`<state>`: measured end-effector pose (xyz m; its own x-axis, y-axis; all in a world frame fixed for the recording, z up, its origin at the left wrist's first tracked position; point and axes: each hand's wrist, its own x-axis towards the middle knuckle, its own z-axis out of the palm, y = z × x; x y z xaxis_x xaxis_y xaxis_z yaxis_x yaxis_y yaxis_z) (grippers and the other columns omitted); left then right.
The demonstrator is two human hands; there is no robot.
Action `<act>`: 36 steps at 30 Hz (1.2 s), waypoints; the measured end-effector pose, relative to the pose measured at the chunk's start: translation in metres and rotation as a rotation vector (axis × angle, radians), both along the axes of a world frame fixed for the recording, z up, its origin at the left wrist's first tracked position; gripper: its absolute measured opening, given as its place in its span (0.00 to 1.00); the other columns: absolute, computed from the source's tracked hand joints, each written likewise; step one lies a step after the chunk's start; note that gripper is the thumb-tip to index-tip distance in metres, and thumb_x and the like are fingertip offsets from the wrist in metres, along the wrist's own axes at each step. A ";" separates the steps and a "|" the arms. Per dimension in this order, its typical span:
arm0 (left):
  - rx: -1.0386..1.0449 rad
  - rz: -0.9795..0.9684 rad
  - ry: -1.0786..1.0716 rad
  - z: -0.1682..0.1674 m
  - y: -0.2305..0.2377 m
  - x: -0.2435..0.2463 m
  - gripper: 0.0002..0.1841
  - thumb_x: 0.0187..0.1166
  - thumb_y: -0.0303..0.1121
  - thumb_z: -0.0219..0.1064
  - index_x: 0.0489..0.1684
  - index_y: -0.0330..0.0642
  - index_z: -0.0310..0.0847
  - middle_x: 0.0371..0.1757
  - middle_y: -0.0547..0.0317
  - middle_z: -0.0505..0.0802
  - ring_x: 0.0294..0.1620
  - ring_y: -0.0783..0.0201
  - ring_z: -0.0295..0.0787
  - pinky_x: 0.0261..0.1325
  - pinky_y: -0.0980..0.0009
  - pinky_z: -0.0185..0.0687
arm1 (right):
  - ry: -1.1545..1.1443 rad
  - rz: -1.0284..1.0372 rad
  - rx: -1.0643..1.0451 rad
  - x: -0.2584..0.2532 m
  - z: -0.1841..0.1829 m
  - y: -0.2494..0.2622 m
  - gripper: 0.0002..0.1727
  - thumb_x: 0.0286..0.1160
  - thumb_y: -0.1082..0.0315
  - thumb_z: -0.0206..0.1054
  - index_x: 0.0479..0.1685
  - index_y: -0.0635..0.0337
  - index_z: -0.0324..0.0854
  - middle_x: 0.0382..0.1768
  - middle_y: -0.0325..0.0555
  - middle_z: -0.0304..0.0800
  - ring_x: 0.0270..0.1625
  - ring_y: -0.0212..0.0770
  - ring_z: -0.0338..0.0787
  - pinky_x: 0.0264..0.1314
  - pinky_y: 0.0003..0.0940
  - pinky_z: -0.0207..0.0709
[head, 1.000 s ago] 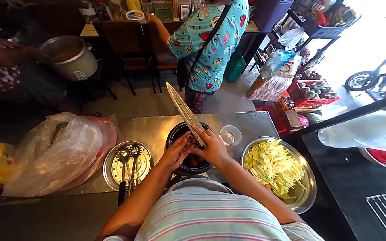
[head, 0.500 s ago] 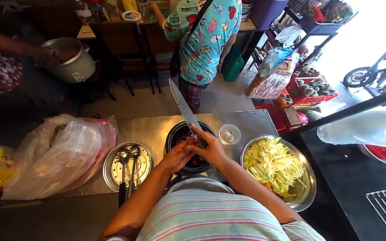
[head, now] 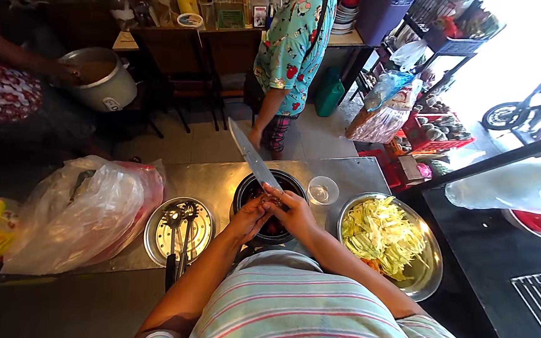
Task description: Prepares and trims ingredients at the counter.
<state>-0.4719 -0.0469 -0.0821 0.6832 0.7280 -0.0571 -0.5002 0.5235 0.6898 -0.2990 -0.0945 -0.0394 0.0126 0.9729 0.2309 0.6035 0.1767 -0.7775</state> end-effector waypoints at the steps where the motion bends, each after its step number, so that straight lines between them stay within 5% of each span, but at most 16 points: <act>1: 0.015 0.011 0.007 0.001 0.000 0.001 0.22 0.77 0.33 0.76 0.67 0.37 0.80 0.60 0.58 0.94 0.63 0.65 0.91 0.74 0.67 0.83 | -0.022 -0.005 0.013 -0.002 0.000 -0.001 0.22 0.83 0.46 0.66 0.74 0.33 0.86 0.47 0.48 0.94 0.47 0.40 0.91 0.53 0.42 0.85; 5: 0.065 0.094 0.022 0.003 -0.003 0.008 0.18 0.81 0.31 0.71 0.66 0.37 0.80 0.56 0.61 0.94 0.59 0.67 0.92 0.71 0.67 0.84 | 0.022 0.006 0.040 -0.001 -0.004 0.000 0.20 0.85 0.49 0.65 0.72 0.35 0.88 0.45 0.47 0.94 0.45 0.38 0.91 0.52 0.38 0.85; 8: 0.123 0.136 0.048 0.003 -0.005 0.010 0.32 0.78 0.37 0.75 0.78 0.32 0.68 0.62 0.60 0.92 0.61 0.67 0.90 0.70 0.68 0.85 | 0.291 0.088 0.006 0.000 -0.007 0.005 0.21 0.88 0.58 0.64 0.74 0.55 0.85 0.65 0.49 0.92 0.63 0.31 0.91 0.71 0.28 0.82; 11: 0.083 0.063 0.029 0.008 -0.002 0.009 0.43 0.71 0.45 0.81 0.83 0.32 0.64 0.67 0.57 0.90 0.66 0.65 0.89 0.74 0.66 0.83 | 0.467 0.063 -0.061 0.002 0.001 0.008 0.23 0.90 0.62 0.61 0.77 0.64 0.80 0.68 0.49 0.90 0.59 0.25 0.90 0.65 0.21 0.82; 15: 0.018 0.037 0.040 0.012 -0.004 0.009 0.29 0.81 0.28 0.69 0.80 0.31 0.65 0.67 0.54 0.88 0.65 0.63 0.89 0.75 0.66 0.83 | 0.275 -0.006 0.086 0.013 -0.008 0.012 0.21 0.88 0.61 0.65 0.73 0.60 0.85 0.63 0.51 0.93 0.63 0.33 0.92 0.71 0.29 0.82; 17: -0.007 0.062 0.068 0.013 -0.007 0.013 0.23 0.84 0.25 0.64 0.77 0.31 0.66 0.63 0.53 0.89 0.62 0.63 0.89 0.72 0.66 0.84 | -0.008 -0.098 0.151 0.016 -0.007 0.009 0.19 0.85 0.54 0.66 0.70 0.43 0.89 0.46 0.49 0.95 0.46 0.38 0.92 0.54 0.37 0.86; 19: -0.018 0.125 0.106 0.014 -0.007 0.016 0.20 0.86 0.25 0.62 0.75 0.32 0.68 0.60 0.54 0.90 0.58 0.65 0.90 0.68 0.68 0.86 | -0.132 -0.097 0.185 0.016 -0.006 0.005 0.19 0.84 0.52 0.66 0.70 0.37 0.89 0.38 0.50 0.92 0.37 0.43 0.90 0.42 0.41 0.85; 21: 0.018 0.193 0.145 0.014 -0.004 0.018 0.19 0.86 0.24 0.61 0.73 0.32 0.68 0.57 0.54 0.91 0.55 0.65 0.91 0.66 0.67 0.87 | -0.041 0.003 0.189 0.015 -0.005 0.001 0.19 0.84 0.54 0.67 0.71 0.40 0.89 0.43 0.49 0.95 0.42 0.39 0.92 0.49 0.37 0.87; 24: 0.093 0.218 0.162 0.009 0.003 0.012 0.23 0.87 0.23 0.60 0.79 0.30 0.62 0.62 0.52 0.89 0.60 0.63 0.90 0.70 0.64 0.85 | 0.235 0.142 0.146 0.016 -0.003 0.000 0.21 0.87 0.61 0.66 0.73 0.59 0.85 0.55 0.49 0.95 0.52 0.31 0.93 0.62 0.29 0.86; 28: 0.142 0.061 0.099 0.012 0.007 -0.002 0.30 0.83 0.25 0.66 0.85 0.32 0.60 0.80 0.50 0.80 0.72 0.58 0.85 0.75 0.61 0.82 | 0.370 0.125 -0.182 0.034 0.014 0.008 0.25 0.90 0.59 0.61 0.82 0.59 0.75 0.57 0.41 0.92 0.36 0.20 0.84 0.38 0.18 0.79; 32: 0.229 -0.070 0.005 0.010 0.009 -0.006 0.38 0.82 0.29 0.69 0.89 0.28 0.52 0.80 0.49 0.80 0.76 0.57 0.82 0.82 0.59 0.76 | 0.301 0.235 -0.174 0.037 0.007 0.010 0.27 0.86 0.58 0.67 0.80 0.61 0.77 0.64 0.46 0.92 0.58 0.26 0.91 0.66 0.24 0.84; 36: 0.235 -0.093 -0.044 0.009 0.010 -0.005 0.36 0.85 0.28 0.65 0.91 0.30 0.49 0.82 0.50 0.78 0.78 0.58 0.80 0.83 0.59 0.74 | 0.227 0.202 -0.084 0.032 -0.001 0.011 0.26 0.87 0.54 0.66 0.80 0.55 0.79 0.64 0.46 0.92 0.60 0.28 0.91 0.68 0.26 0.83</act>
